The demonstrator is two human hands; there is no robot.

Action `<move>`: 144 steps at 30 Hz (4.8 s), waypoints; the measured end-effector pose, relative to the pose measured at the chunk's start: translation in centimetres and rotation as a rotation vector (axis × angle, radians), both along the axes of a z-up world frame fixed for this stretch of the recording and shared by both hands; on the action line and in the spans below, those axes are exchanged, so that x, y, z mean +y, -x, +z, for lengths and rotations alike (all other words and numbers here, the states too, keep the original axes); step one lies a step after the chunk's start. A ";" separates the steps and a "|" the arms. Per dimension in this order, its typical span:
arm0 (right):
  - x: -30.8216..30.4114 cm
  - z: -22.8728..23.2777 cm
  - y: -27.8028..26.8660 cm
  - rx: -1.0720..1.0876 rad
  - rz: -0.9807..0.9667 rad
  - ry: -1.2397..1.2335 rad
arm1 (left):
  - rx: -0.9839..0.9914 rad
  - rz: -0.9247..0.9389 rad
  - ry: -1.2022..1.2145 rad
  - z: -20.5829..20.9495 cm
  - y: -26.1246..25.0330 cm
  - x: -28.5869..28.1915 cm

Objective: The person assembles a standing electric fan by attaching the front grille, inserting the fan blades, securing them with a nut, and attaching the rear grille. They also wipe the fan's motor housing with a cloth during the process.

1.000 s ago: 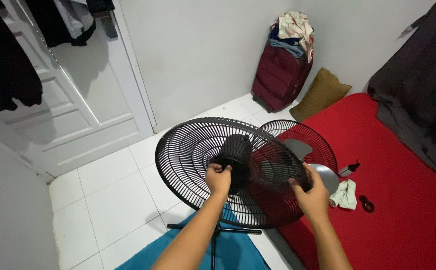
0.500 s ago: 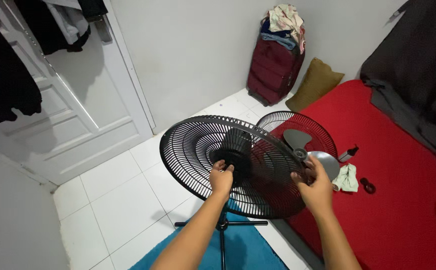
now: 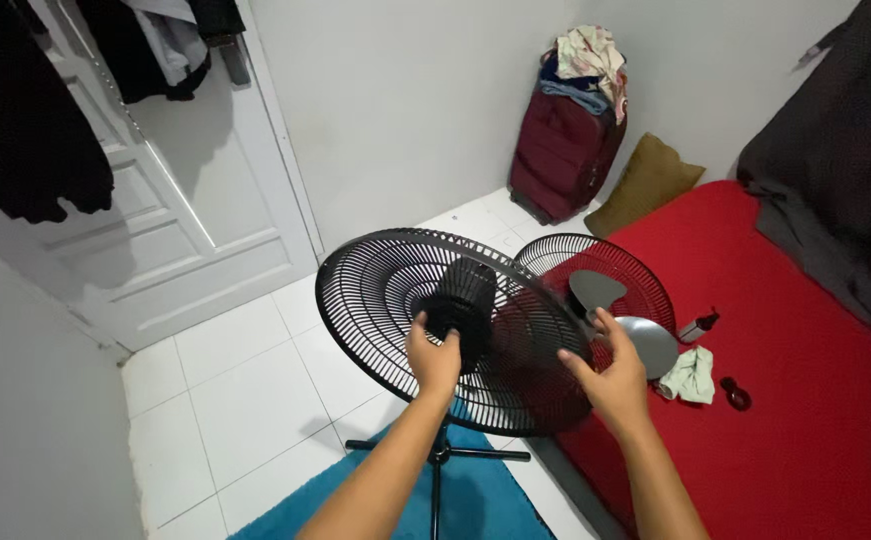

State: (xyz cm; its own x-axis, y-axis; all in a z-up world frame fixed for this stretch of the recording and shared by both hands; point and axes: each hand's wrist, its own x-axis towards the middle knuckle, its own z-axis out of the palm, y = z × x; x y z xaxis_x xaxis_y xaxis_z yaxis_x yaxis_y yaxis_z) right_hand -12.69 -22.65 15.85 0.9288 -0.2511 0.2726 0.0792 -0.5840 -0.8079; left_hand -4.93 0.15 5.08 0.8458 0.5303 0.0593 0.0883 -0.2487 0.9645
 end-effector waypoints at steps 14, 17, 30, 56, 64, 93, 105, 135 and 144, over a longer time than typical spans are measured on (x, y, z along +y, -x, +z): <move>-13.3 -2.6 2.8 -0.137 0.100 -0.159 | -0.904 -0.107 -0.459 16.6 9.1 -12.4; -18.4 -3.5 4.4 -0.124 0.038 -0.149 | -0.946 -0.258 -0.475 17.2 10.0 -17.4; -37.0 -8.5 11.6 0.014 -0.265 0.054 | -0.591 -0.865 -0.499 9.6 10.0 -32.8; -54.2 -34.3 -4.8 0.584 -0.258 0.065 | 0.135 -0.941 -0.760 -10.8 -9.4 -45.9; -57.6 -39.8 -10.0 0.809 -0.134 0.063 | 0.260 -0.852 -0.818 -14.9 -10.5 -49.0; -50.8 -27.7 -22.5 0.099 -0.047 0.164 | 0.154 -0.647 -0.811 -7.6 -11.5 -51.6; -29.9 -4.4 -15.5 -0.317 0.356 -0.428 | -0.282 -0.360 0.095 10.5 -2.7 -38.7; 9.1 -11.8 -6.9 0.214 0.466 -0.611 | -0.026 -0.070 0.147 6.5 14.3 5.0; 10.4 -15.0 -7.9 0.294 0.307 -0.493 | 0.116 -0.194 0.265 1.6 6.0 6.2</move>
State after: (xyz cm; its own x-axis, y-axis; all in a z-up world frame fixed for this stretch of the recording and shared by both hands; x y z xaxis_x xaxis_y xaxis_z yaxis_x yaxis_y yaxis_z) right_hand -4.80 -12.29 0.90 0.9965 0.0069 -0.0835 -0.0820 -0.1251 -0.9887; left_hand -10.91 6.34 6.69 0.9255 0.3427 -0.1612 0.1767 -0.0143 0.9842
